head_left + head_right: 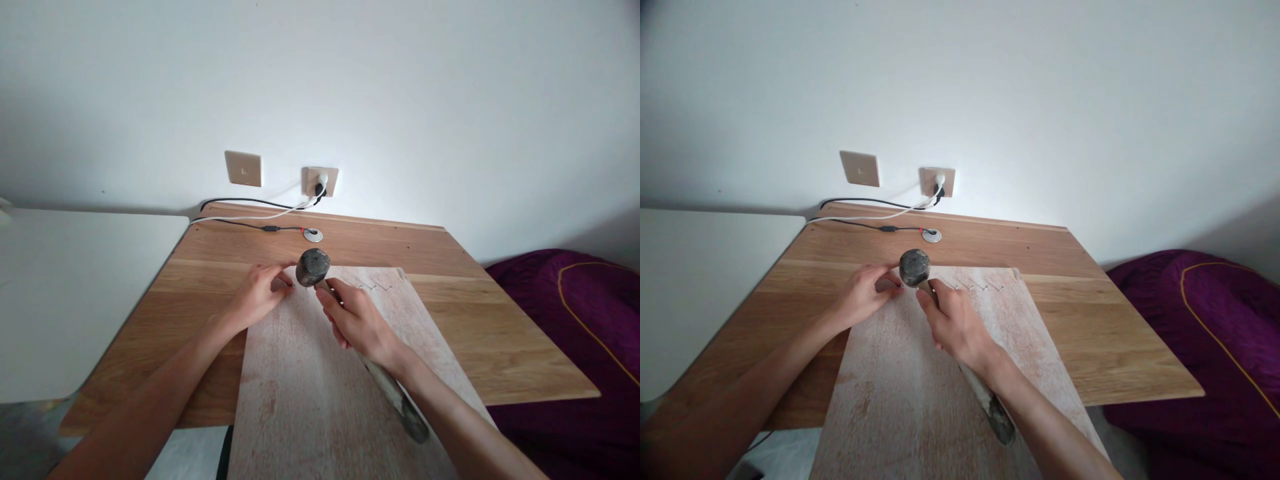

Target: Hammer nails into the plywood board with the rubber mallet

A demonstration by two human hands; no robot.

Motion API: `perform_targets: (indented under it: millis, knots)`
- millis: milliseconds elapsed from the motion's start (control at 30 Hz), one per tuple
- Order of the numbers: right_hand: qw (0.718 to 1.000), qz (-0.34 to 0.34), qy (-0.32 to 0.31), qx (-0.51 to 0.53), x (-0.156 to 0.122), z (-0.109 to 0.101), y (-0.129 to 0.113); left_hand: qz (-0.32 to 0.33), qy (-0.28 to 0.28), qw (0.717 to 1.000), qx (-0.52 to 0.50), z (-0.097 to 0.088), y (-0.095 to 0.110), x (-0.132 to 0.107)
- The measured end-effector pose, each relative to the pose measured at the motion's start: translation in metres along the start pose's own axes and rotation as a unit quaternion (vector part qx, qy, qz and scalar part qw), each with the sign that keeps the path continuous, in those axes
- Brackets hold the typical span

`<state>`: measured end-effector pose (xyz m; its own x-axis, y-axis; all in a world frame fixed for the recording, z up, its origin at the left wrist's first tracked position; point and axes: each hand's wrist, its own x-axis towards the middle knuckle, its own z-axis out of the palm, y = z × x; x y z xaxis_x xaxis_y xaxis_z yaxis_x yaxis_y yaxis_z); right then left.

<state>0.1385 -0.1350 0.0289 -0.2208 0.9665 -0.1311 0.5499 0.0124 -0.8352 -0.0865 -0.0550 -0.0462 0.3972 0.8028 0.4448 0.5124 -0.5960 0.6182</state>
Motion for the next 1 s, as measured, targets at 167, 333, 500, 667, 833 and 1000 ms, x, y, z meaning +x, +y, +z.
perform_targets:
  millis: [167,333,500,667,833,1000]
  knots:
    - [1.0,-0.018,-0.004,-0.006,-0.0006,0.0043,-0.0035,0.016,0.002,1.0,-0.005,0.0011,-0.0005,-0.0011]
    - [0.999,-0.008,-0.032,-0.039,0.0026,0.0084,-0.0039,0.027,0.005,1.0,-0.015,0.0004,0.0019,-0.0003]
    - [0.999,-0.001,-0.029,-0.039,0.0032,0.0097,-0.0064,0.02,-0.006,1.0,-0.013,0.0001,0.0011,-0.0003]
    - [0.999,0.005,-0.026,-0.035,0.0031,0.0097,-0.0068,0.012,-0.018,1.0,0.007,0.0012,-0.0004,-0.0007]
    - [0.999,-0.01,-0.016,-0.05,0.0021,0.0101,-0.0027,0.003,-0.02,1.0,0.022,0.0025,0.0001,-0.0006]
    - [0.999,-0.007,-0.016,-0.047,0.0034,0.0105,-0.0017,0.008,-0.017,0.999,0.028,0.0038,-0.0005,-0.0009]
